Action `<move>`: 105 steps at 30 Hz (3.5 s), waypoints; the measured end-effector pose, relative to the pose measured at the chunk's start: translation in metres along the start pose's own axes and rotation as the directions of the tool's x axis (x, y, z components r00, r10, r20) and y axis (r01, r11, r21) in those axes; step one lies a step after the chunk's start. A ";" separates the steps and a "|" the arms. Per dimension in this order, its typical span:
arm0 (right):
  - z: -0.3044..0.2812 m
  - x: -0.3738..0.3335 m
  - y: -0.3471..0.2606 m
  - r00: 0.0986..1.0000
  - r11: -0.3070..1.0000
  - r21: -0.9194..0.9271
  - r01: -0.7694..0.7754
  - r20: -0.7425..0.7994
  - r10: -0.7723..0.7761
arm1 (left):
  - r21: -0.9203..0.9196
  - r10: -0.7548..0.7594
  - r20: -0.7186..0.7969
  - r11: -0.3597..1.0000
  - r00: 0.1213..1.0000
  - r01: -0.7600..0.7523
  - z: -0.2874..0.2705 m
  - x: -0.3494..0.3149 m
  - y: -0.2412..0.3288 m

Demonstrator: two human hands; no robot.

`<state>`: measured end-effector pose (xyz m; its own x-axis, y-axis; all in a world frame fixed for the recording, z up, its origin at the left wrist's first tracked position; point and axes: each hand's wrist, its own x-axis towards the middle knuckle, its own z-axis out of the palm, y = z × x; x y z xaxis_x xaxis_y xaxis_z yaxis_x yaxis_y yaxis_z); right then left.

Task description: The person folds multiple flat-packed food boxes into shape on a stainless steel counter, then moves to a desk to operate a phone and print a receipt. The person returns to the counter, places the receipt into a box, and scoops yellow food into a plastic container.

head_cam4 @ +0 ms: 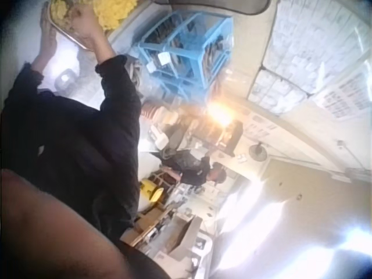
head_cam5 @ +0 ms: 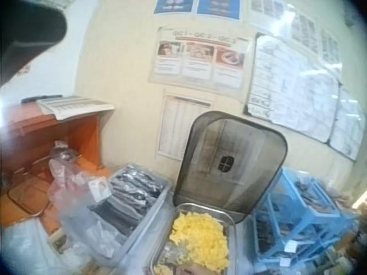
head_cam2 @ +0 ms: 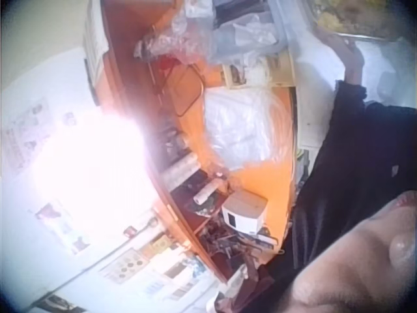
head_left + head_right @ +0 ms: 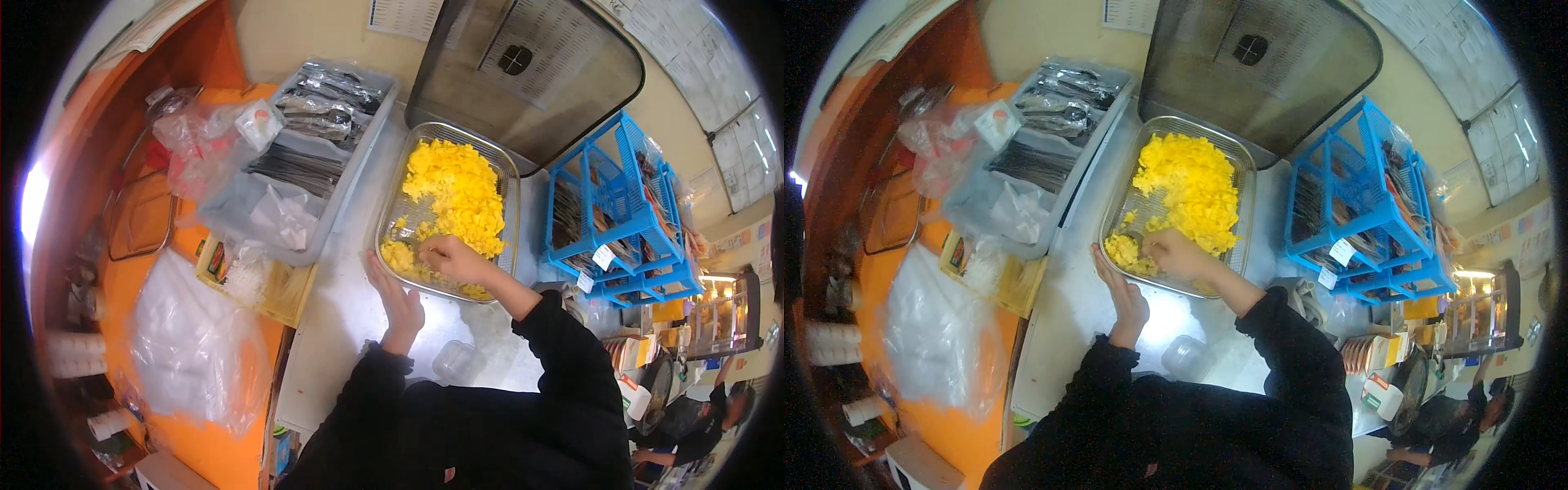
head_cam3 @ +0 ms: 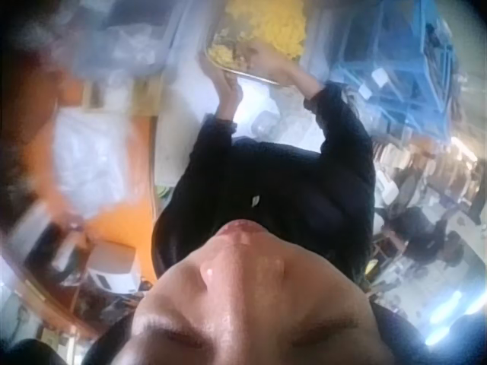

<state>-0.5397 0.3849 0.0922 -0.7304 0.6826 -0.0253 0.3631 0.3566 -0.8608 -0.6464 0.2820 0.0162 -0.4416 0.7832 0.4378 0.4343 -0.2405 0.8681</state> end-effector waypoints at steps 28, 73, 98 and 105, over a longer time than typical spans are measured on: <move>-0.018 -0.025 0.025 0.984 0.969 0.187 -0.162 0.098 0.146 | -0.017 -0.028 0.017 0.999 0.999 0.029 0.000 -0.002 0.001; -0.034 -0.180 -0.027 0.789 0.763 0.598 -0.244 -0.334 0.515 | -0.183 0.303 0.871 0.931 0.387 -0.317 -0.029 -0.054 0.096; 0.088 -0.274 -0.022 0.927 0.716 -0.680 -0.158 -0.352 -0.129 | -0.138 0.038 0.769 0.985 0.638 0.107 -0.040 -0.090 0.063; 0.094 -0.275 -0.028 0.785 0.913 -0.254 -0.318 -0.610 0.104 | -0.178 0.110 0.740 0.983 0.663 0.036 -0.039 -0.093 0.056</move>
<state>-0.4036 0.1277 0.0758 -0.1828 0.9625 0.2005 0.7109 0.2703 -0.6493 -0.6114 0.1733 0.0328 0.3362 0.9175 0.2125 0.2709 -0.3103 0.9112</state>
